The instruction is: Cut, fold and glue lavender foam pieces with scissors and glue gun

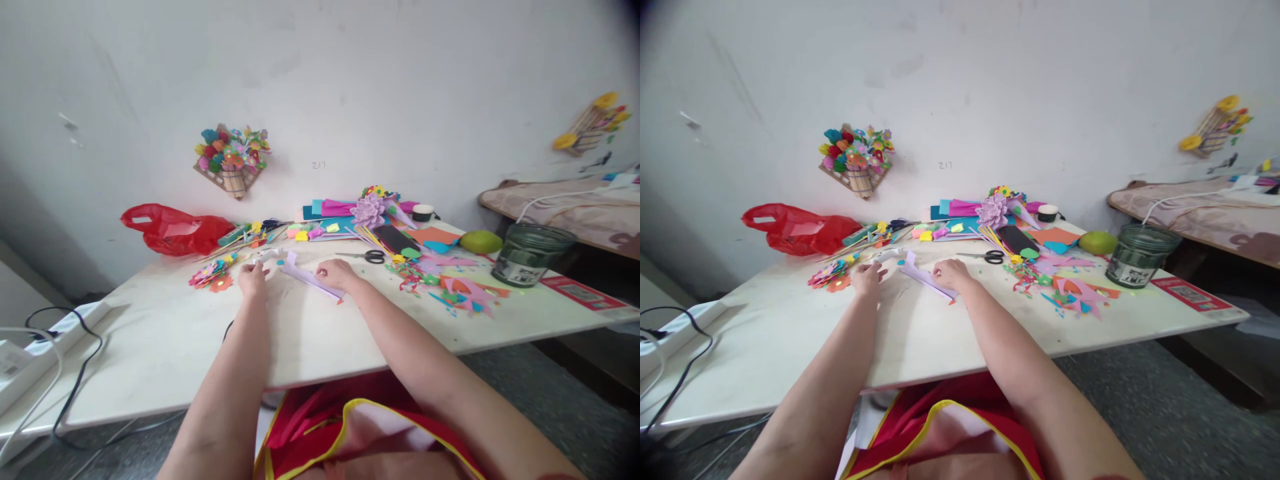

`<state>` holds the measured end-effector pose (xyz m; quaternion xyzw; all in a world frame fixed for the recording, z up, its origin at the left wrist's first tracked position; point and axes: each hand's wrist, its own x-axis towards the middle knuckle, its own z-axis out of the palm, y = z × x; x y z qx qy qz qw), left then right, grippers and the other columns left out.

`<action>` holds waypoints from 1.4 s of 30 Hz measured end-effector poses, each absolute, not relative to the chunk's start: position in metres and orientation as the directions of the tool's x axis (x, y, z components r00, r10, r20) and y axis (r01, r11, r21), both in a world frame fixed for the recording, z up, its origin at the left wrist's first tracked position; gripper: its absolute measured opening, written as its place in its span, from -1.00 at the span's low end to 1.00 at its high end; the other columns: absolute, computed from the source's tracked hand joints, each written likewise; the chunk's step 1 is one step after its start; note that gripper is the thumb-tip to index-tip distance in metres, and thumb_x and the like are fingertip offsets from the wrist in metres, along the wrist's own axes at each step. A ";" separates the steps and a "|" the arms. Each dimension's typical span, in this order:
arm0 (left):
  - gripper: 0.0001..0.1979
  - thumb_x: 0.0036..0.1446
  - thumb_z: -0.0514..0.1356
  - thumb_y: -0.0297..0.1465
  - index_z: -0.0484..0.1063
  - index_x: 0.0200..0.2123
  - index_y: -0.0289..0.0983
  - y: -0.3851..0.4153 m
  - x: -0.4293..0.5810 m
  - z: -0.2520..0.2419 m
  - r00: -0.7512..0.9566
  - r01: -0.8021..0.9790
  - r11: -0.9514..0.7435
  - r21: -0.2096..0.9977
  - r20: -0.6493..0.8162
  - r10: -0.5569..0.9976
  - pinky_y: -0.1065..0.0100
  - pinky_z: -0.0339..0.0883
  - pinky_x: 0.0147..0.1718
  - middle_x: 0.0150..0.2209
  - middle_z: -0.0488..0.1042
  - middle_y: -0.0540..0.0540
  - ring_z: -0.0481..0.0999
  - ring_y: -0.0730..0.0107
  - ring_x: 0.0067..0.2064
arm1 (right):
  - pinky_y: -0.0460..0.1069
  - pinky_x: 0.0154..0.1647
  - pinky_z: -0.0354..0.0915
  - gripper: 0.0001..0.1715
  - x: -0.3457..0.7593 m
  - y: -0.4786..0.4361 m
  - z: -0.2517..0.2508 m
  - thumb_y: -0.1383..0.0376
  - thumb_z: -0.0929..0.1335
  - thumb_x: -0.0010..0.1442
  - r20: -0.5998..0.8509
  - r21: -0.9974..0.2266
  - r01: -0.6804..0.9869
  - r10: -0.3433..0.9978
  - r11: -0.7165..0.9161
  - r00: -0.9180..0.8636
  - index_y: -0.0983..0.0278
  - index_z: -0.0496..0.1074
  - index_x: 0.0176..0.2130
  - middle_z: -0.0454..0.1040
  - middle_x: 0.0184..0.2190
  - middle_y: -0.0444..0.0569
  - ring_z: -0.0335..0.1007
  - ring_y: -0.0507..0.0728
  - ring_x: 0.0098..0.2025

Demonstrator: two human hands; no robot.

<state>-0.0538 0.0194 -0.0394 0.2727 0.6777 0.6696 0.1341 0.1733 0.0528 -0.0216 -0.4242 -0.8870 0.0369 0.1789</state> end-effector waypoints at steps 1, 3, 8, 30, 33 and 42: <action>-0.82 -0.06 0.13 -0.30 0.18 -0.50 -0.25 0.019 -0.051 -0.037 -0.823 0.125 -0.085 0.989 0.151 0.547 0.46 0.23 -0.59 -0.47 0.43 -0.07 0.54 0.28 -0.41 | -0.09 -0.26 0.16 -0.70 0.173 0.053 -0.022 0.18 0.24 0.05 0.290 -0.223 0.736 0.764 0.639 -0.576 0.17 0.49 -0.27 0.52 -0.30 -0.08 0.38 0.08 -0.23; -0.81 -0.06 0.13 -0.29 0.16 -0.49 -0.25 0.018 -0.042 -0.030 -0.828 0.098 -0.179 0.979 0.180 0.531 0.52 0.18 -0.62 -0.43 0.43 -0.04 0.54 0.31 -0.39 | -0.10 -0.25 0.16 -0.71 0.172 0.054 -0.024 0.19 0.25 0.05 0.299 -0.251 0.725 0.764 0.641 -0.572 0.17 0.48 -0.26 0.51 -0.30 -0.08 0.38 0.07 -0.24; -0.74 -0.06 0.12 -0.20 0.13 -0.46 -0.25 0.008 -0.014 -0.013 -0.709 0.087 -0.244 0.966 0.232 0.666 0.56 0.12 -0.62 -0.30 0.46 -0.07 0.55 0.32 -0.34 | -0.09 -0.27 0.20 -0.71 0.164 0.056 -0.028 0.17 0.28 0.04 0.367 -0.505 0.597 0.781 0.624 -0.506 0.23 0.48 -0.27 0.51 -0.34 -0.06 0.38 0.06 -0.30; -0.68 -0.02 0.08 -0.13 0.47 -0.47 -0.24 0.018 0.006 0.004 -0.567 0.611 0.173 0.773 0.274 0.777 0.32 0.26 -0.36 -0.40 0.53 -0.13 0.47 0.22 -0.29 | -0.02 -0.41 0.33 -0.81 0.172 0.066 -0.013 0.41 0.28 -0.22 0.239 -0.792 -0.608 0.942 0.049 -0.235 0.31 0.27 -0.45 0.46 -0.53 -0.07 0.38 0.07 -0.44; -0.77 -0.06 0.13 -0.21 0.49 -0.39 -0.20 0.022 -0.019 0.006 -0.662 0.656 0.416 0.630 0.216 0.717 0.22 0.26 -0.30 -0.29 0.52 -0.17 0.45 0.09 -0.19 | -0.03 -0.49 0.32 -0.75 0.173 0.065 -0.014 0.43 0.26 -0.25 0.207 -0.800 -0.601 0.941 0.005 -0.267 0.28 0.20 -0.42 0.43 -0.61 -0.11 0.35 0.06 -0.53; -0.72 -0.09 0.15 -0.19 0.48 -0.32 -0.18 0.040 -0.043 -0.017 -0.618 0.753 0.485 0.445 0.225 0.753 0.02 0.11 -0.09 -0.17 0.46 -0.24 0.21 -0.07 0.06 | -0.09 -0.59 0.28 -0.68 0.172 0.062 -0.017 0.41 0.26 -0.25 0.181 -0.862 -0.508 0.936 0.002 -0.303 0.27 0.18 -0.36 0.41 -0.63 -0.17 0.34 0.03 -0.57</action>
